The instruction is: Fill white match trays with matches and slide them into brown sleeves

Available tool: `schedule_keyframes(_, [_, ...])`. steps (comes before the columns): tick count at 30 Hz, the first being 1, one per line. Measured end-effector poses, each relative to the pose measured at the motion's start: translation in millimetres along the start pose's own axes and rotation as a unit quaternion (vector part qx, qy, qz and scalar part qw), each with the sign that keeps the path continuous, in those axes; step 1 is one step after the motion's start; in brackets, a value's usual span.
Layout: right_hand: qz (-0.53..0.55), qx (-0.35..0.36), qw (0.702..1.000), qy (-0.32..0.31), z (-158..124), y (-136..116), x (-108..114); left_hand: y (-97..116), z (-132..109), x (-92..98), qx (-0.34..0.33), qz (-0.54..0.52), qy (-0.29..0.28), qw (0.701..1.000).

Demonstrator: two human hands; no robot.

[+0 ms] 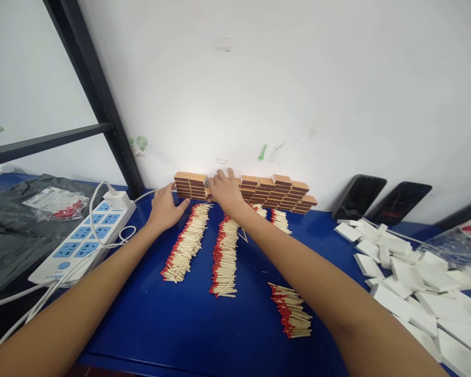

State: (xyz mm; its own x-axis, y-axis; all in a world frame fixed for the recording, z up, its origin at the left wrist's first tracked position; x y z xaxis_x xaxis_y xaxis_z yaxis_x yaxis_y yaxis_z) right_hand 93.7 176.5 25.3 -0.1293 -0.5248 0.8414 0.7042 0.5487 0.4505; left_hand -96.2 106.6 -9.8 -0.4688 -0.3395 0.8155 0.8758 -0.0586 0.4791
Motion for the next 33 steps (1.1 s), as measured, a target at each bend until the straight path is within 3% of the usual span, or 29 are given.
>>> schedule_keyframes(17, [-0.008, -0.003, 1.000, -0.016, 15, 0, -5, 1, 0, 0.0, 0.009, 0.011, -0.012, 1.000])
schedule_keyframes(27, [-0.020, 0.016, 1.000, -0.010, -4, 11, 4, 1, 0, 0.9, 0.016, 0.012, -0.016, 1.000])
schedule_keyframes(33, [-0.013, 0.024, 1.000, -0.012, 5, 13, -3, 2, 0, 1.4, 0.021, 0.015, -0.021, 0.999])
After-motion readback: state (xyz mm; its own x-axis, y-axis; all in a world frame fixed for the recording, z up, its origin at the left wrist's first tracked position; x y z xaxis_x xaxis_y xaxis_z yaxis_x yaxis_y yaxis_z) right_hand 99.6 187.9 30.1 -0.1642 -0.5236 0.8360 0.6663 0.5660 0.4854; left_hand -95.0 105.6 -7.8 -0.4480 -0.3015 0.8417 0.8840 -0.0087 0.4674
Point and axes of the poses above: each hand's wrist, its own z-axis towards the middle knuckle, its own x-axis out of the back of the hand, y = z × x, the point moved 2 cm from there along z, towards the middle knuckle, and after that the axes turned 11 degrees about -y, right-handed, at the moved point
